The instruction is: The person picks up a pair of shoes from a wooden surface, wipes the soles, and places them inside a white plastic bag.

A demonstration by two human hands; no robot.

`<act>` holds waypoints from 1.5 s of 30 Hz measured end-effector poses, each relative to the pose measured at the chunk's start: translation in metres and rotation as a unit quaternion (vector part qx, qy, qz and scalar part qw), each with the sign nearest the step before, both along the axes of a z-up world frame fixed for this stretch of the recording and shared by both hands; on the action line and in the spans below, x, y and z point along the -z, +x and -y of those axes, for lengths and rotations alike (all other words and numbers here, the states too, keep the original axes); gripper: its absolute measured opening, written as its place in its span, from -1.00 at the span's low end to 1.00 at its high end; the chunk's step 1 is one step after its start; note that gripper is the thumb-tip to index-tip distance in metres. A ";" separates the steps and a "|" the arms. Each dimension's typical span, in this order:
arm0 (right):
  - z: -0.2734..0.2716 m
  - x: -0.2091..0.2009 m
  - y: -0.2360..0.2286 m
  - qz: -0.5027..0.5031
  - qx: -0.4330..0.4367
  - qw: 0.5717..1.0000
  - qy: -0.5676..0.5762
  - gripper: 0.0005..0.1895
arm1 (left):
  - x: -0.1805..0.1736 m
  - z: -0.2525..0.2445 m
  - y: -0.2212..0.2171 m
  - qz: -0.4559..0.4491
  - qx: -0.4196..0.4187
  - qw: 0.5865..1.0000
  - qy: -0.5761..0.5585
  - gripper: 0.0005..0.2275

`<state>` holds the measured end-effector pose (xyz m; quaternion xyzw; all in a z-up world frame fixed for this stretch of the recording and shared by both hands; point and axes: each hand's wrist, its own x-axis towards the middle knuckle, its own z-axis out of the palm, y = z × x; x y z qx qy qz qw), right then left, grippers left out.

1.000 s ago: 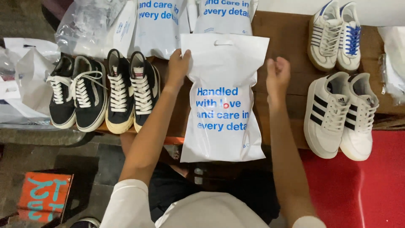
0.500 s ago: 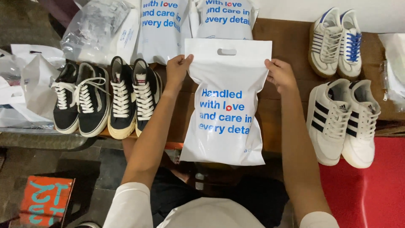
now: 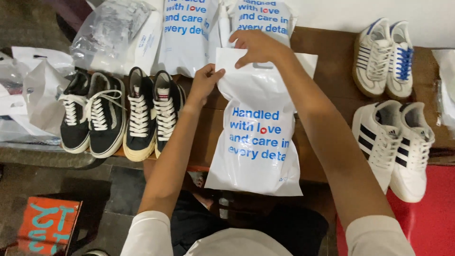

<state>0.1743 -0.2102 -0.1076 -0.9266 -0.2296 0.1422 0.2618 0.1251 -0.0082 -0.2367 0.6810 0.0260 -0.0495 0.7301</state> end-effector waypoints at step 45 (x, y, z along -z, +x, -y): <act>0.034 0.003 0.011 -0.165 0.031 0.946 -0.278 -0.20 | 0.031 0.011 0.010 -0.033 -0.117 0.992 -0.042 -0.79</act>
